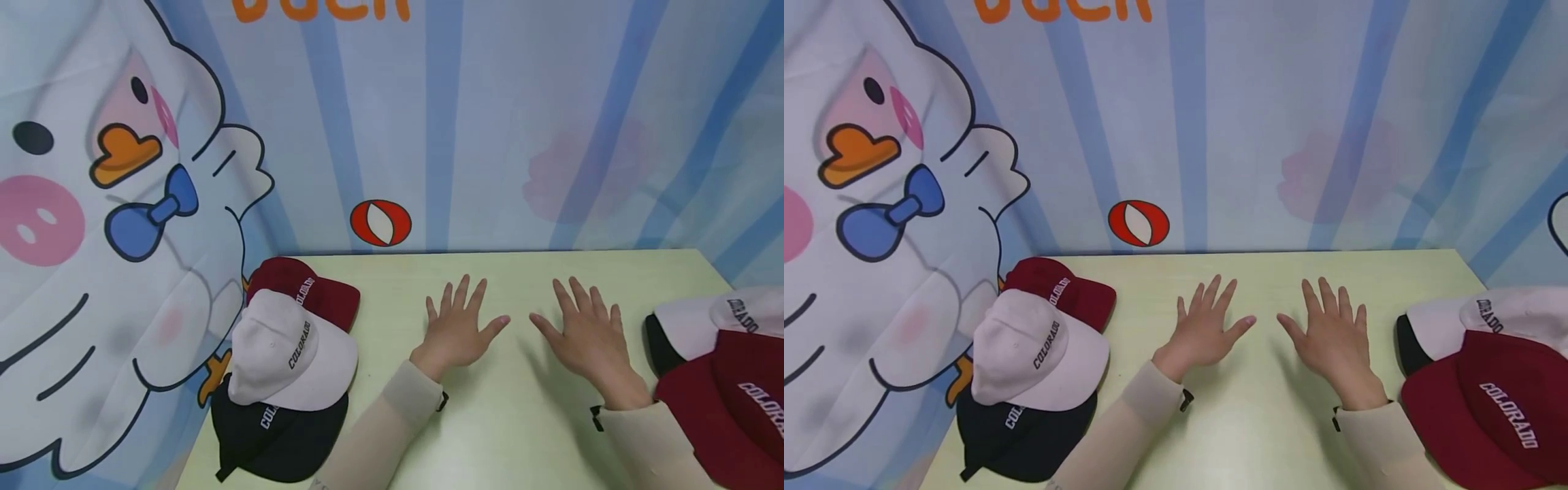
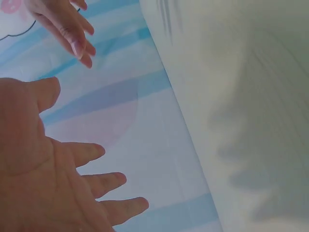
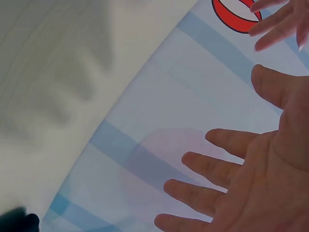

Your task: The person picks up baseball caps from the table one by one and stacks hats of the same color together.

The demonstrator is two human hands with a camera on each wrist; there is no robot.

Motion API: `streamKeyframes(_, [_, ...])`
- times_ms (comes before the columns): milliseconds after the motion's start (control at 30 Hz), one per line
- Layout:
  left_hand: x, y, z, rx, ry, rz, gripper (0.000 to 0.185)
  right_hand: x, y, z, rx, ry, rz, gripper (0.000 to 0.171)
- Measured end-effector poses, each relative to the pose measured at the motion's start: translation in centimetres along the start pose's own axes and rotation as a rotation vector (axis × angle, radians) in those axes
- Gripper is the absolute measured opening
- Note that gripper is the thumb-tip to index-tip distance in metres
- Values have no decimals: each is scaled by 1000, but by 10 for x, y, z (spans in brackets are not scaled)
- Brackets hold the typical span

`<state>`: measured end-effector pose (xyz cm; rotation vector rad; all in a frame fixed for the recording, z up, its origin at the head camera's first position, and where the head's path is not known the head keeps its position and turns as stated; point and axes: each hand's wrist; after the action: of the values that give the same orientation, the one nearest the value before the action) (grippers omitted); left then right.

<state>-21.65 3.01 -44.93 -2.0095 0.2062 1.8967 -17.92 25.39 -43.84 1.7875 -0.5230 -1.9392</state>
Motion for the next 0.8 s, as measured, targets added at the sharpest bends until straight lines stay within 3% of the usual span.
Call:
streamKeyframes(167, [4,-22,-5,44,11,-50,84,-16,-5,-14,-10,28,-42,87])
streamKeyframes(433, [11,-60,-12,122,64,-231,86,-48,-28,-34,6,-12,-52,87])
streamKeyframes(800, [21,-110,-18,209,233,-564,82,-86,-77,-72,156,-178,-128,88])
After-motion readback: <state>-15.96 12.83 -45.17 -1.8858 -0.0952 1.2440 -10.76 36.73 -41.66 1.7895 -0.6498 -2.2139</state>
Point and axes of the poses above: each hand's wrist, its own z-axis towards the middle knuckle, its own x-axis out of the palm, y = z × x, and after that the axes turned 15 degrees about z, right-handed
